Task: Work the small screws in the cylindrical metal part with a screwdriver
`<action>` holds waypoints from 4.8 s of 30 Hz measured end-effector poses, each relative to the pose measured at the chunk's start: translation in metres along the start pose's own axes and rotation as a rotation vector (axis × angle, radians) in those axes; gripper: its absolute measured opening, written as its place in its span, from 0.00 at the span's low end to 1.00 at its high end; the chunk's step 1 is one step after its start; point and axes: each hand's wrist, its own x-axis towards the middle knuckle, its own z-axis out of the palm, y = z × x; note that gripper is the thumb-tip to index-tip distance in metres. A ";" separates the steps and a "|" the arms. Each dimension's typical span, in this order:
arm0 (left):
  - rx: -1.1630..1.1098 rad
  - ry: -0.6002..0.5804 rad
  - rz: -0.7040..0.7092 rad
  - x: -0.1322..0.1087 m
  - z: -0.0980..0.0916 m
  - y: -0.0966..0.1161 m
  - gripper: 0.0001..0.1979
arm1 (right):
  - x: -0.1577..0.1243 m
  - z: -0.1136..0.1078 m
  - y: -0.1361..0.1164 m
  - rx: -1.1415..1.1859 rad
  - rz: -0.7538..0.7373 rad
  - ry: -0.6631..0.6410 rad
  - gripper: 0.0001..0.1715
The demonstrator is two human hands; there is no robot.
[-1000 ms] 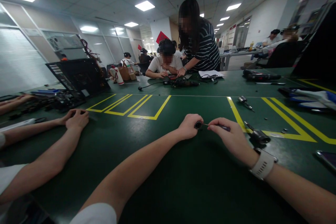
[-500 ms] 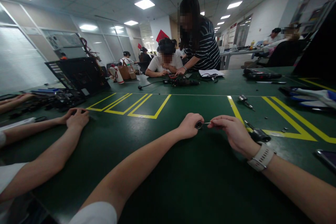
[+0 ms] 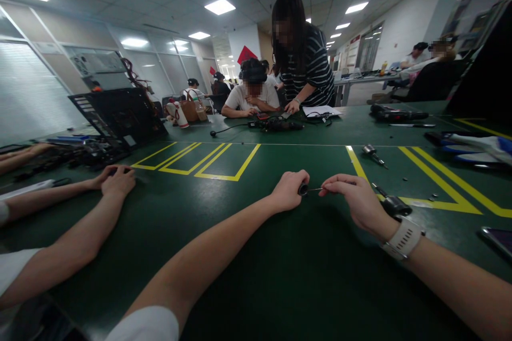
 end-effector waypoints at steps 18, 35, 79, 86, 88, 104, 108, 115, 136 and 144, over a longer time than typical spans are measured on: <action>-0.234 0.044 0.017 0.004 0.010 -0.021 0.16 | -0.001 -0.004 0.000 -0.022 0.014 0.118 0.07; -0.428 -0.060 -0.051 0.003 0.000 -0.010 0.11 | -0.002 -0.001 0.002 -0.013 0.039 0.102 0.06; -0.171 -0.025 0.064 0.003 0.006 -0.009 0.09 | 0.002 -0.002 0.006 0.122 0.122 0.002 0.08; -0.142 -0.035 0.021 0.003 0.005 -0.006 0.10 | -0.002 -0.002 0.001 0.118 0.069 0.026 0.07; -0.130 -0.038 0.022 0.002 0.004 -0.005 0.10 | -0.005 -0.002 -0.003 0.012 -0.002 0.011 0.07; -0.081 -0.027 0.043 0.002 0.005 -0.004 0.10 | 0.007 -0.003 0.006 0.130 0.120 0.026 0.07; -0.067 -0.054 0.014 0.003 0.005 -0.003 0.11 | 0.006 -0.003 0.005 0.149 0.111 0.027 0.06; -0.072 -0.031 0.046 0.000 0.003 -0.003 0.10 | 0.005 -0.004 0.003 0.134 0.074 -0.026 0.04; -0.032 -0.021 0.070 0.002 0.001 0.000 0.09 | 0.005 -0.004 0.005 0.139 0.040 -0.016 0.03; -0.036 -0.044 0.091 0.004 0.001 0.000 0.08 | 0.014 -0.005 0.013 0.312 0.163 0.016 0.04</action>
